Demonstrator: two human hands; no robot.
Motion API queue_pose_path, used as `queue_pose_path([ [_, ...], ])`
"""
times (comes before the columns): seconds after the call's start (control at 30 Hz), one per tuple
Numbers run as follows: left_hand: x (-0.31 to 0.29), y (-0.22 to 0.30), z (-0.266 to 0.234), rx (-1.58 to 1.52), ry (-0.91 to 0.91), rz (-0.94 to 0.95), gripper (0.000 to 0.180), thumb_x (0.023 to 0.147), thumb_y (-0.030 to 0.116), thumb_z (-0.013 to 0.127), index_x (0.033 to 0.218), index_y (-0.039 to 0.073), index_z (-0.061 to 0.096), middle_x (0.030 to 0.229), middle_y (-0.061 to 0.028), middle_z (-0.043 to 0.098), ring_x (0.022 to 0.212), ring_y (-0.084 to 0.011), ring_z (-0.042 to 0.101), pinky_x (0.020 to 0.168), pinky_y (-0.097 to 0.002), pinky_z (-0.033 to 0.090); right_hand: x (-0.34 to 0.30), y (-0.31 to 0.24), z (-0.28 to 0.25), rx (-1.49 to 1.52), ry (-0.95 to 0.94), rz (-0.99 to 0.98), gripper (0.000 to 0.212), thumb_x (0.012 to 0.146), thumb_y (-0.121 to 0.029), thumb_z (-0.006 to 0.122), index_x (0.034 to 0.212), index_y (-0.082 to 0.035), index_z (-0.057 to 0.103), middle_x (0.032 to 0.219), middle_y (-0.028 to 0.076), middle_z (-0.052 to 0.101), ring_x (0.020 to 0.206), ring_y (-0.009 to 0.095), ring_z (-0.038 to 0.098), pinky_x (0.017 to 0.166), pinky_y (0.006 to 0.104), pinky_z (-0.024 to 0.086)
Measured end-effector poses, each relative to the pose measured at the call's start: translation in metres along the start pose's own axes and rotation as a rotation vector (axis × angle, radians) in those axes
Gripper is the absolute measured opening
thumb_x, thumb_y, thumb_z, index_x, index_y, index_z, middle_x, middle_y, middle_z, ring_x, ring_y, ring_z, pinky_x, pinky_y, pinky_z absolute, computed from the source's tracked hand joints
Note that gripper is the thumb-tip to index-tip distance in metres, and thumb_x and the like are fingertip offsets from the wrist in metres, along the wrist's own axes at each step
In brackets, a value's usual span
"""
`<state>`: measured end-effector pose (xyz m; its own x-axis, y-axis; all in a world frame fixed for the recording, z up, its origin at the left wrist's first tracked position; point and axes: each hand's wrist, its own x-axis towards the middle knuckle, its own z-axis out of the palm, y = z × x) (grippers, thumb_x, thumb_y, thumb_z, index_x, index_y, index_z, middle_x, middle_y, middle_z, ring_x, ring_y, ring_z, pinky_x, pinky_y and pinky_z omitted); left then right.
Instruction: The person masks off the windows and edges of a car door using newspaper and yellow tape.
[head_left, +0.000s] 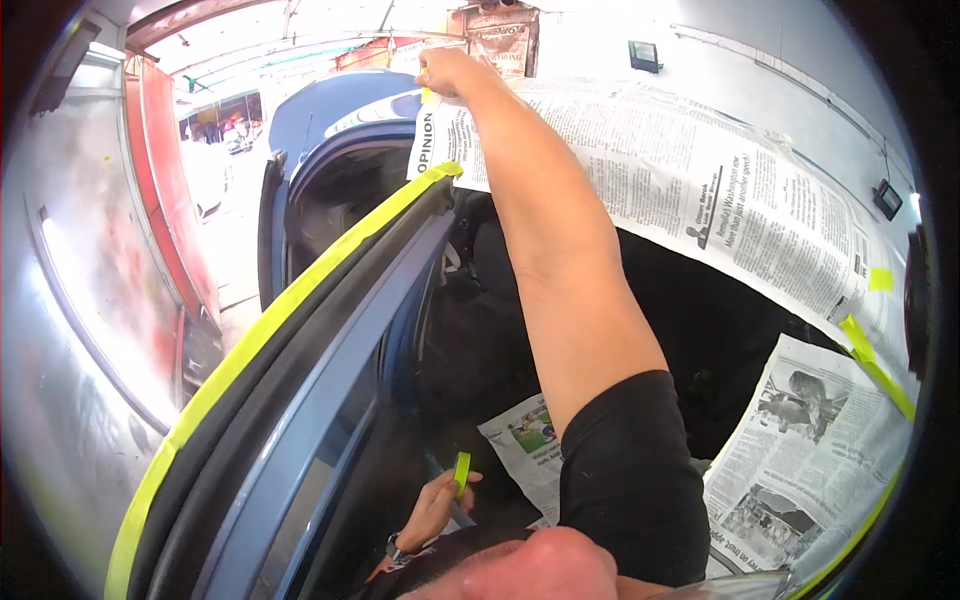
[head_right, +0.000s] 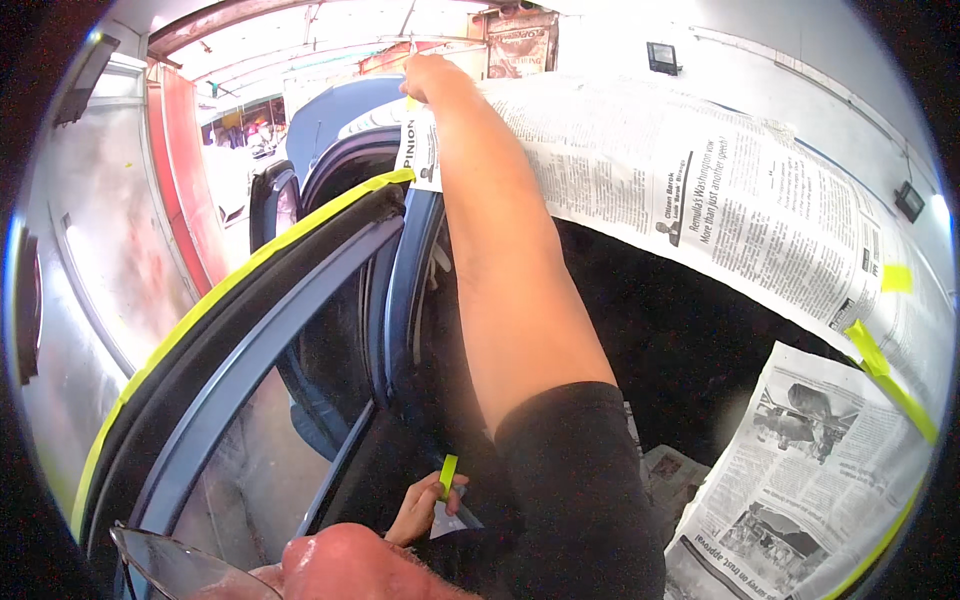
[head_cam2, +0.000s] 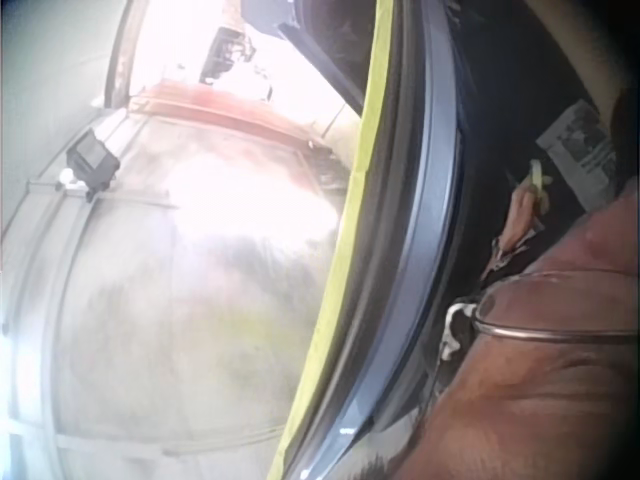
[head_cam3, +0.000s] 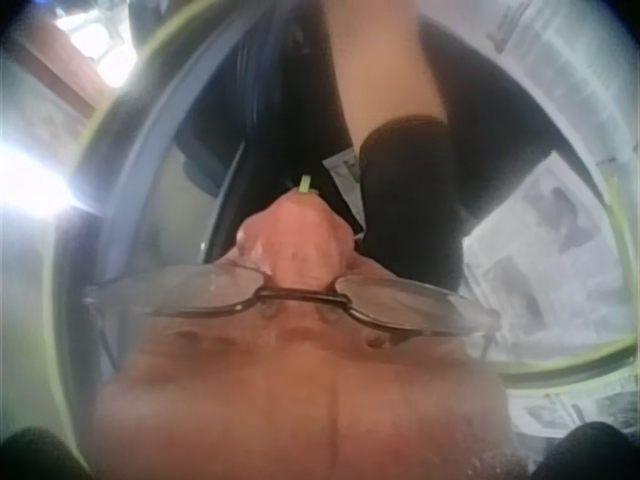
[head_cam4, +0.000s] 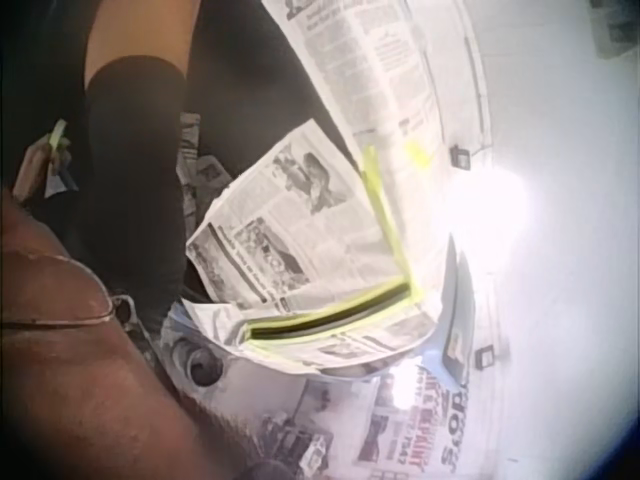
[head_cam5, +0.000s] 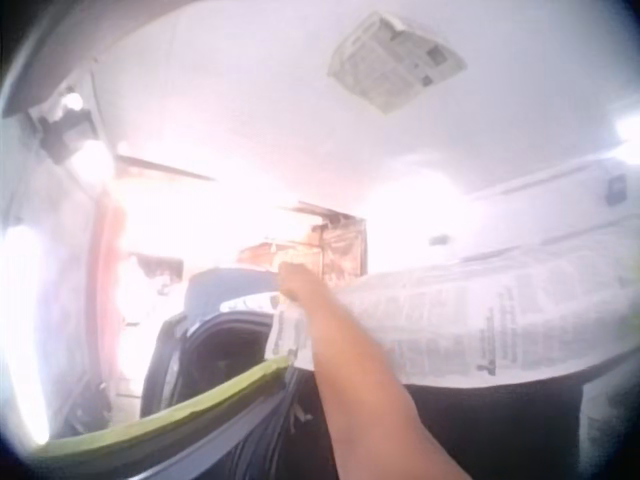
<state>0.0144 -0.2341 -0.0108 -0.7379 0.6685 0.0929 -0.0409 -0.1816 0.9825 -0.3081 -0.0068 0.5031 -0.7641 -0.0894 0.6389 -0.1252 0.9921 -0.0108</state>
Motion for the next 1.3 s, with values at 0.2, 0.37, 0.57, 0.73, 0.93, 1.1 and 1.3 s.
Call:
queue_pose_path([
  [0.2,0.006,0.002,-0.001,0.041,0.021,-0.017,0.042,0.107,0.021,0.035,0.129,-0.001,0.064,0.082,-0.0052,0.063,0.077,-0.0145,0.058,0.077,-0.0315,0.048,0.01,0.004,0.013,-0.218,-0.109,0.119,0.047,0.093,-0.037,0.073,0.131,-0.012,0.065,0.13,0.013,0.069,0.122,0.035,0.064,0.103,0.0481,0.052],
  [0.37,0.002,-0.001,-0.001,-0.005,0.072,-0.01,0.042,0.107,0.021,0.036,0.127,-0.002,0.064,0.082,-0.0059,0.063,0.078,-0.0146,0.058,0.078,-0.0318,0.048,0.017,-0.009,0.008,-0.225,-0.094,0.205,0.039,0.093,-0.03,0.071,0.128,-0.013,0.07,0.132,0.012,0.069,0.122,0.034,0.065,0.103,0.0482,0.053],
  [0.57,0.005,-0.011,0.002,-0.031,0.095,0.004,0.04,0.108,0.02,0.036,0.126,-0.004,0.063,0.079,-0.006,0.061,0.075,-0.0148,0.055,0.074,-0.0301,0.046,-0.005,0.005,0.002,-0.131,0.004,0.172,0.036,0.094,-0.027,0.06,0.124,-0.012,0.073,0.131,0.013,0.07,0.121,0.033,0.067,0.101,0.0471,0.054],
  [0.73,-0.008,-0.002,-0.005,0.004,0.17,0.013,0.04,0.108,0.017,0.035,0.124,-0.005,0.064,0.079,-0.006,0.063,0.071,-0.0135,0.057,0.069,-0.0297,0.047,-0.006,-0.047,0.033,-0.31,-0.256,0.152,0.074,0.093,-0.068,0.048,0.15,-0.021,0.055,0.159,0.006,0.047,0.148,0.027,0.042,0.123,0.0514,0.028],
  [0.93,0.0,-0.019,0.006,-0.046,0.011,-0.085,0.04,0.108,0.017,0.035,0.124,-0.007,0.063,0.077,-0.0065,0.064,0.068,-0.013,0.058,0.068,-0.0292,0.049,-0.044,0.007,-0.05,-0.398,-0.422,0.323,0.09,0.092,-0.081,0.037,0.157,-0.02,0.043,0.167,0.01,0.031,0.155,0.03,0.029,0.126,0.0489,0.023],
  [1.1,-0.01,-0.028,0.029,-0.035,-0.049,0.01,0.04,0.108,0.015,0.033,0.124,-0.007,0.062,0.078,-0.0076,0.065,0.07,-0.0144,0.06,0.07,-0.0292,0.051,-0.113,0.034,-0.113,-0.31,-0.251,0.466,0.093,0.088,-0.081,0.048,0.155,-0.018,0.046,0.163,0.011,0.04,0.15,0.03,0.039,0.123,0.0511,0.03],
  [1.3,-0.024,-0.035,0.053,-0.07,-0.156,0.004,0.04,0.109,0.016,0.032,0.125,-0.007,0.061,0.08,-0.0091,0.067,0.074,-0.0158,0.063,0.076,-0.0304,0.052,-0.202,0.073,-0.224,-0.36,-0.301,0.576,0.084,0.092,-0.076,0.046,0.151,-0.017,0.053,0.161,0.014,0.042,0.148,0.033,0.042,0.12,0.0461,0.032],
])
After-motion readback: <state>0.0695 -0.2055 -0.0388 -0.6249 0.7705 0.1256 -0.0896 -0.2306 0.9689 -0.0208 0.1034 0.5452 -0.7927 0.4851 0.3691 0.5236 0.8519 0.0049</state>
